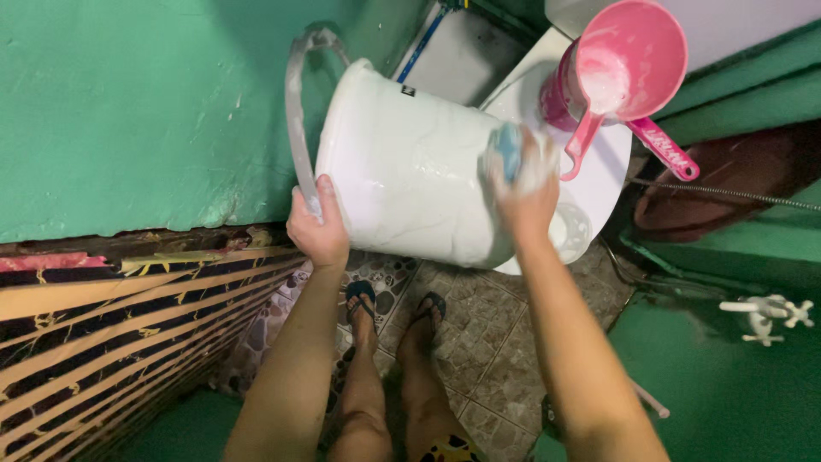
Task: The person scrubs the interior and exterior of a plastic bucket using a soapy sponge, then rinses it with a handheld sprayer.
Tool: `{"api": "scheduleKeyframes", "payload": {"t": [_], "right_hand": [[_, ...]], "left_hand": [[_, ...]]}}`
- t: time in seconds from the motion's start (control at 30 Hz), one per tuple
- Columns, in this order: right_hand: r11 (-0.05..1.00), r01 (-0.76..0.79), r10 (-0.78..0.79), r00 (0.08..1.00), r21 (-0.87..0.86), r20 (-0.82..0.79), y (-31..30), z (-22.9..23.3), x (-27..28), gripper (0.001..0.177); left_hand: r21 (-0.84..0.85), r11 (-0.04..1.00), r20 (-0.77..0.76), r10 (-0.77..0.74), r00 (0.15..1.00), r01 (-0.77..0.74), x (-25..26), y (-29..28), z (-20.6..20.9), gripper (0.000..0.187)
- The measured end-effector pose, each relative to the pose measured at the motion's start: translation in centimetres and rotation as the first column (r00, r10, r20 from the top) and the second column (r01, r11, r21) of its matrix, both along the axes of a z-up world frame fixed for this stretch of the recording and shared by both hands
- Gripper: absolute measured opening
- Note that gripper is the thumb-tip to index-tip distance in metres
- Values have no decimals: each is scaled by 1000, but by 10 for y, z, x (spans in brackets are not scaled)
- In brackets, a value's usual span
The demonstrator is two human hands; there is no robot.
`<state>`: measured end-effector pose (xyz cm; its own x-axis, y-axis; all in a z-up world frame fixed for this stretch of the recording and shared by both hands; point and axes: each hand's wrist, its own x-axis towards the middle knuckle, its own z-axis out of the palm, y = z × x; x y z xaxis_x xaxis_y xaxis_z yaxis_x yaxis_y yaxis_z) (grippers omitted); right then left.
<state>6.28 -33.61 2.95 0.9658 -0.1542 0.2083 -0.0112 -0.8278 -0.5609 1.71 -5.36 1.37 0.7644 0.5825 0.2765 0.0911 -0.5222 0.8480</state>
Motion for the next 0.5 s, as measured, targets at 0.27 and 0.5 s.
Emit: {"api": "scheduleKeyframes", "payload": {"t": [0.27,0.5], "right_hand": [[893,-428,443,890,-139,111,66,10,-10,63],[679,-716,672,695,163,256,131,25,39,54]], "left_hand": [[-211,975,-69,63,996,-77,3,-2,-2,36],[-31,999,-23,25,999,-25,3,-6,-8,44]]}}
